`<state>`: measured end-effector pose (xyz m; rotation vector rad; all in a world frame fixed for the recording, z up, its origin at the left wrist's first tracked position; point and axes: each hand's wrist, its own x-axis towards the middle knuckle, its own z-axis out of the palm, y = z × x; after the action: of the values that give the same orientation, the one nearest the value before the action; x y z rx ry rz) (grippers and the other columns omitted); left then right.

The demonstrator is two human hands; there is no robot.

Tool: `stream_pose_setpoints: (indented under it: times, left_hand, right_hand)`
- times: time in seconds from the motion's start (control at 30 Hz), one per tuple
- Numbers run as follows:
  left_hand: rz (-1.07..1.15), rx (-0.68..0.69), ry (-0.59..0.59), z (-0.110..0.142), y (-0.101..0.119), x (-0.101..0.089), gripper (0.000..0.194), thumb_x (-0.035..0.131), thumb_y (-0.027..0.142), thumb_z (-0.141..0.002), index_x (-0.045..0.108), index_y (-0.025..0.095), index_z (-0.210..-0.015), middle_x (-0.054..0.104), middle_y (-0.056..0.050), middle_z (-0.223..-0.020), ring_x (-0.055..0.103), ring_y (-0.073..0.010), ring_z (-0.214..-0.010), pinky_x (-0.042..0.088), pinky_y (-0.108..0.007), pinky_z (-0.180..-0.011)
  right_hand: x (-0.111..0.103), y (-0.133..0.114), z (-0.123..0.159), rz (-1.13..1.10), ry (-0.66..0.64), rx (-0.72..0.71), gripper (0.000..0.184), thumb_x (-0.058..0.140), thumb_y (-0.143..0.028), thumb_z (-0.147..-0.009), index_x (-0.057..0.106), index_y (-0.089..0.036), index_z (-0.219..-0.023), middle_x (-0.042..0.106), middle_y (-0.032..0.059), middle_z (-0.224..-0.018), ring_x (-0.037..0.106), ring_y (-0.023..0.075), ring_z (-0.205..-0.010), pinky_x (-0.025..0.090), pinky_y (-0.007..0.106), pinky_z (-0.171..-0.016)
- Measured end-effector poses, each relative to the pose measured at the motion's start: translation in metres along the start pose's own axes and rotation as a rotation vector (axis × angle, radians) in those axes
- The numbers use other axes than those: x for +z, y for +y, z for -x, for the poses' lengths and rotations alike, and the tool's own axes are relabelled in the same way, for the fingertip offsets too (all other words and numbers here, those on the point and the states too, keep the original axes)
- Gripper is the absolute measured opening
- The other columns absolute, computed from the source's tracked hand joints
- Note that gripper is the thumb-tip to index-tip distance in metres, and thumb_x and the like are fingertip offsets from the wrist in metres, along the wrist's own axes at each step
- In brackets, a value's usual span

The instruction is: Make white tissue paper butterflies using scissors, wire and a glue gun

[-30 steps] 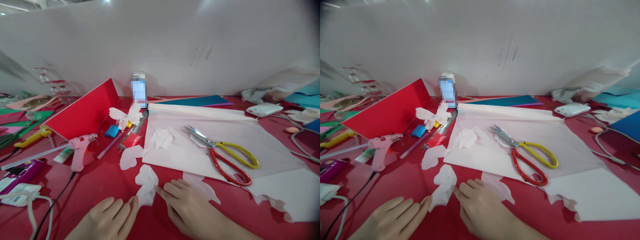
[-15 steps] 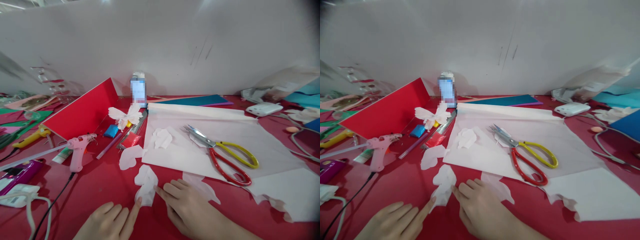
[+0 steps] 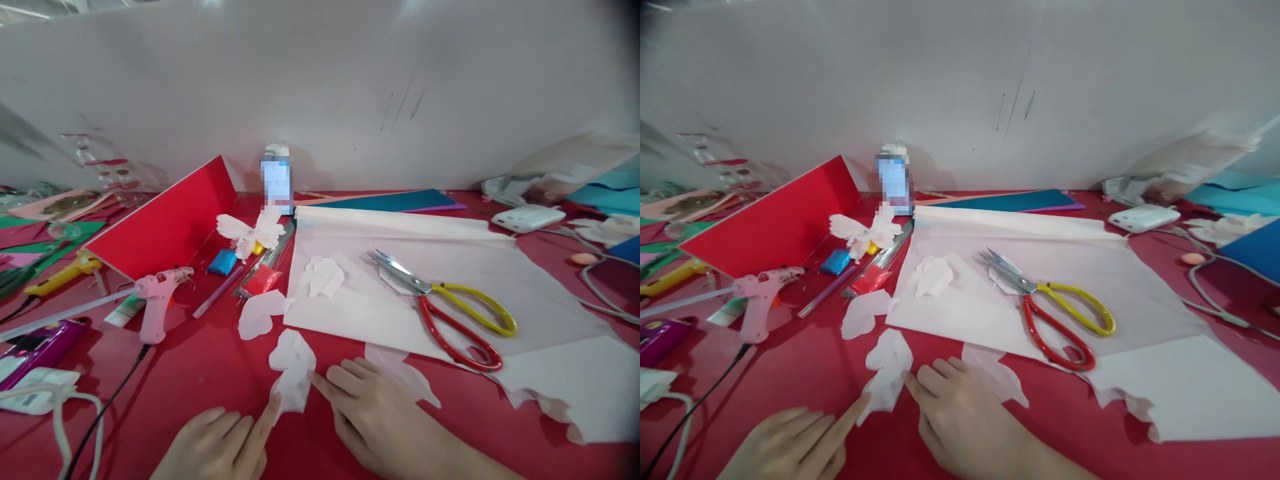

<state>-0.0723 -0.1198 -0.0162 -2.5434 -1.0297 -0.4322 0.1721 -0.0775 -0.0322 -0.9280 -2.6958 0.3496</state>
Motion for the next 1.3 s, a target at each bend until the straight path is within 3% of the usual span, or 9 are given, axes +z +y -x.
stream_pose_setpoints:
  times: [0.23, 0.43, 0.57, 0.7, 0.77, 0.87, 1.0, 1.17, 1.3]
  left_hand:
    - [0.269, -0.251, 0.146, 0.000, -0.007, 0.002, 0.022, 0.043, 0.018, -0.091, 0.065, 0.020, -0.091, 0.066, 0.006, -0.057, 0.058, -0.0051, -0.043, 0.044, -0.015, -0.050]
    - [0.368, -0.568, -0.045, 0.006, -0.002, 0.011, 0.015, 0.053, 0.032, -0.084, 0.065, 0.023, -0.087, 0.049, 0.009, -0.044, 0.048, -0.0070, -0.035, 0.040, -0.015, -0.041]
    - [0.356, -0.738, -0.115, 0.002, 0.005, 0.015, 0.022, 0.057, 0.040, -0.079, 0.064, 0.024, -0.093, 0.064, 0.002, -0.070, 0.062, -0.0129, -0.057, 0.049, -0.020, -0.052]
    - [0.364, -0.868, -0.093, -0.008, 0.006, 0.014, 0.028, 0.053, 0.045, -0.080, 0.062, 0.026, -0.099, 0.064, -0.004, -0.098, 0.064, -0.0215, -0.087, 0.054, -0.031, -0.068]
    - [0.415, -0.873, -0.106, -0.017, 0.000, 0.014, 0.027, 0.050, 0.043, -0.082, 0.061, 0.026, -0.100, 0.061, -0.006, -0.101, 0.061, -0.0234, -0.095, 0.053, -0.035, -0.075]
    - [0.510, -0.841, -0.140, -0.036, -0.014, 0.013, 0.025, 0.049, 0.039, -0.083, 0.061, 0.024, -0.098, 0.058, -0.006, -0.102, 0.058, -0.0242, -0.098, 0.052, -0.036, -0.076]
    - [0.659, -0.800, -0.114, -0.067, -0.036, 0.012, 0.020, 0.046, 0.032, -0.084, 0.061, 0.023, -0.094, 0.057, -0.005, -0.104, 0.056, -0.0212, -0.099, 0.049, -0.032, -0.076]
    - [0.774, -0.754, -0.051, -0.099, -0.060, 0.017, 0.016, 0.050, 0.030, -0.082, 0.062, 0.021, -0.086, 0.057, -0.002, -0.092, 0.054, -0.0161, -0.082, 0.042, -0.024, -0.061]
    - [0.978, -0.757, -0.039, -0.107, -0.072, 0.029, 0.017, 0.052, 0.033, -0.081, 0.063, 0.019, -0.084, 0.051, 0.002, -0.071, 0.046, -0.0114, -0.063, 0.037, -0.022, -0.057]
  right_hand:
    - [-0.002, 0.000, 0.000, 0.007, -0.020, 0.001, 0.045, 0.044, -0.013, -0.086, 0.049, -0.017, -0.131, 0.061, 0.0039, -0.091, 0.051, 0.0188, -0.075, 0.044, 0.033, -0.069]
    - [0.000, 0.000, 0.001, -0.003, 0.011, 0.014, 0.037, 0.044, -0.014, -0.086, 0.056, -0.016, -0.122, 0.062, 0.0047, -0.089, 0.054, 0.0205, -0.076, 0.046, 0.035, -0.069]
    - [-0.002, 0.002, 0.000, -0.174, 0.115, 0.117, 0.027, 0.044, -0.013, -0.087, 0.062, -0.020, -0.107, 0.063, 0.0037, -0.090, 0.057, 0.0176, -0.077, 0.047, 0.031, -0.070]
    - [-0.005, 0.004, 0.000, -0.322, 0.200, 0.266, 0.014, 0.051, -0.015, -0.086, 0.062, -0.020, -0.092, 0.060, 0.0039, -0.090, 0.057, 0.0157, -0.079, 0.048, 0.028, -0.069]
    - [-0.006, 0.003, -0.002, -0.322, 0.204, 0.325, 0.003, 0.060, -0.020, -0.082, 0.062, -0.019, -0.083, 0.057, 0.0050, -0.092, 0.056, 0.0176, -0.082, 0.048, 0.030, -0.070]
    - [-0.005, -0.001, -0.005, -0.281, 0.182, 0.393, 0.016, 0.074, -0.023, -0.070, 0.062, -0.019, -0.081, 0.055, 0.0061, -0.096, 0.053, 0.0221, -0.089, 0.049, 0.034, -0.073]
    - [-0.005, -0.007, -0.010, -0.236, 0.184, 0.408, 0.014, 0.070, -0.013, -0.070, 0.062, -0.018, -0.080, 0.055, 0.0059, -0.094, 0.052, 0.0229, -0.091, 0.048, 0.036, -0.076]
    - [-0.003, -0.012, -0.018, -0.187, 0.216, 0.387, 0.014, 0.063, -0.005, -0.070, 0.061, -0.019, -0.069, 0.057, 0.0034, -0.087, 0.053, 0.0195, -0.084, 0.046, 0.032, -0.074]
    - [-0.001, -0.011, -0.022, -0.089, 0.247, 0.380, 0.015, 0.065, -0.005, -0.067, 0.062, -0.019, -0.063, 0.059, 0.0027, -0.083, 0.054, 0.0199, -0.080, 0.042, 0.033, -0.068]
